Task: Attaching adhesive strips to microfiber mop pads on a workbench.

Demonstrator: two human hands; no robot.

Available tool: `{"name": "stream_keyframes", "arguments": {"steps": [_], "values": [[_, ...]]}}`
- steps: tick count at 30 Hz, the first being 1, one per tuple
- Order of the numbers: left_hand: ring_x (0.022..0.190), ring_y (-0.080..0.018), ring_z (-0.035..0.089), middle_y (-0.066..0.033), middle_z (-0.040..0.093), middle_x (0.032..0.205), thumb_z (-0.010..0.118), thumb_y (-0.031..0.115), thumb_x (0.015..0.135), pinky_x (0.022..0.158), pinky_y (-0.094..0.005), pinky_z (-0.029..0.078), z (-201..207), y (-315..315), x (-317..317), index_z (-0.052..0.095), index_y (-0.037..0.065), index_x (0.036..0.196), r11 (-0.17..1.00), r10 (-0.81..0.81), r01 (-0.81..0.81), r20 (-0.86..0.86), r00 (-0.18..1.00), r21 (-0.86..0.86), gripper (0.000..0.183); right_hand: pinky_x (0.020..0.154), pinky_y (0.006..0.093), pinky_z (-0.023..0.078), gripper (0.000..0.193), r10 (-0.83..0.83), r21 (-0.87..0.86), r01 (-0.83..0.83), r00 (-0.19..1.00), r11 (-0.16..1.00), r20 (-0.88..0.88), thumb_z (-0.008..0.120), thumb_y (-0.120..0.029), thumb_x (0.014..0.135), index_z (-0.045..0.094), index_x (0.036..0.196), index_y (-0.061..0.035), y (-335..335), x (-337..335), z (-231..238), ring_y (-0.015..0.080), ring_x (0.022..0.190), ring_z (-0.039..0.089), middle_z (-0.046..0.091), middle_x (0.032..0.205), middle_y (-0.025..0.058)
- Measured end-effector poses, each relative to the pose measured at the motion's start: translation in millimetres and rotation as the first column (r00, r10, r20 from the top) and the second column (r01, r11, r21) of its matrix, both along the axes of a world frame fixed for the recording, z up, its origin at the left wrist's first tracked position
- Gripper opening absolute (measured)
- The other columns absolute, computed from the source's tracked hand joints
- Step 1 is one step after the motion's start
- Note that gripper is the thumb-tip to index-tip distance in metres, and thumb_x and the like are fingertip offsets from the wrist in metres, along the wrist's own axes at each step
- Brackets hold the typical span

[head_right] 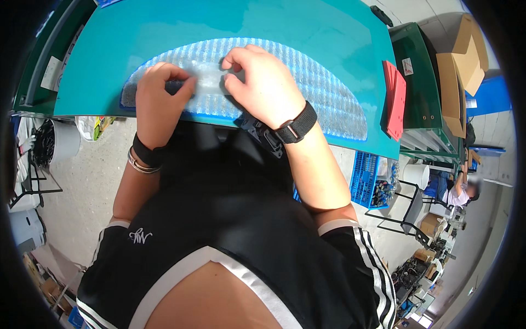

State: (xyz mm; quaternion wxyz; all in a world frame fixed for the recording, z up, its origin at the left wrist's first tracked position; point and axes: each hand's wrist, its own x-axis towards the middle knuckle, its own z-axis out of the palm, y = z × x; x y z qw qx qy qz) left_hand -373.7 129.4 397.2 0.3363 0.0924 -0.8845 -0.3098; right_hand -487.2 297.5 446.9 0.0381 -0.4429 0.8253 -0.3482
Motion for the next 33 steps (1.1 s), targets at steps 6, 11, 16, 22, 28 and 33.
{"name": "stream_keyframes", "arguments": {"steps": [6, 11, 16, 22, 28, 33], "values": [[0.085, -0.0273, 0.059, -0.0049, 0.062, 0.082, 0.075, 0.015, 0.073, 0.076, -0.0415, 0.043, -6.1, -14.6, 7.0, 0.061, 0.008, 0.081, 0.997, 0.080, -0.078, 0.070, 0.994, -0.023, 0.017, 0.074, 0.0439, 0.051, 0.013, 0.105, 0.023, -0.105, 0.994, 0.994, -0.015, 0.059, -0.009, 0.079, 0.065, 0.090, -0.0059, -25.6, 7.7, -13.1, 0.0360, 0.082, 0.063, 0.063, 0.086, 0.0155], [0.086, -0.0270, 0.059, -0.0042, 0.061, 0.082, 0.075, 0.016, 0.073, 0.076, -0.0416, 0.042, -14.3, -15.4, 6.7, 0.061, 0.009, 0.082, 0.993, 0.107, -0.103, 0.066, 0.992, -0.053, 0.018, 0.075, 0.0445, 0.052, 0.012, 0.150, 0.087, -0.143, 0.986, 0.986, -0.070, 0.059, -0.008, 0.077, 0.064, 0.087, -0.0051, -44.8, 13.5, -17.5, 0.0364, 0.084, 0.063, 0.063, 0.085, 0.0160], [0.087, -0.0261, 0.058, -0.0036, 0.061, 0.082, 0.075, 0.017, 0.074, 0.077, -0.0416, 0.042, -15.1, -15.3, 5.3, 0.061, 0.010, 0.082, 0.990, 0.105, -0.100, 0.048, 0.993, -0.095, 0.018, 0.076, 0.0451, 0.051, 0.012, 0.115, 0.082, -0.110, 0.991, 0.991, -0.067, 0.059, -0.005, 0.076, 0.063, 0.087, -0.0039, -46.8, 13.0, -26.9, 0.0378, 0.085, 0.062, 0.062, 0.087, 0.0174], [0.087, -0.0255, 0.057, -0.0034, 0.060, 0.082, 0.074, 0.019, 0.075, 0.078, -0.0413, 0.042, -13.5, -13.9, 5.8, 0.061, 0.010, 0.081, 0.989, 0.105, -0.097, 0.071, 0.992, -0.110, 0.017, 0.071, 0.0395, 0.050, 0.017, -0.069, 0.103, 0.084, 0.988, 0.991, -0.138, 0.060, -0.002, 0.076, 0.062, 0.093, -0.0044, -12.0, 4.5, -30.5, 0.0326, 0.080, 0.061, 0.060, 0.087, 0.0142], [0.086, -0.0255, 0.058, -0.0036, 0.062, 0.083, 0.074, 0.019, 0.075, 0.078, -0.0413, 0.042, -15.2, -13.7, 4.7, 0.063, 0.009, 0.082, 0.988, 0.104, -0.099, 0.038, 0.994, -0.120, 0.016, 0.070, 0.0323, 0.049, 0.022, -0.053, -0.020, 0.054, 0.995, 0.998, 0.081, 0.061, 0.000, 0.076, 0.064, 0.098, -0.0041, 10.0, -0.5, -36.6, 0.0217, 0.075, 0.058, 0.058, 0.088, 0.0090], [0.090, -0.0260, 0.059, -0.0042, 0.064, 0.086, 0.075, 0.018, 0.075, 0.080, -0.0410, 0.042, -11.5, -13.8, 7.1, 0.065, 0.009, 0.084, 0.987, 0.120, -0.114, 0.050, 0.991, -0.116, 0.016, 0.068, 0.0335, 0.050, 0.020, -0.052, -0.087, 0.059, 0.995, 0.994, 0.082, 0.061, -0.002, 0.076, 0.065, 0.096, -0.0043, 9.8, -1.2, -38.5, 0.0231, 0.073, 0.059, 0.059, 0.087, 0.0102]]}}
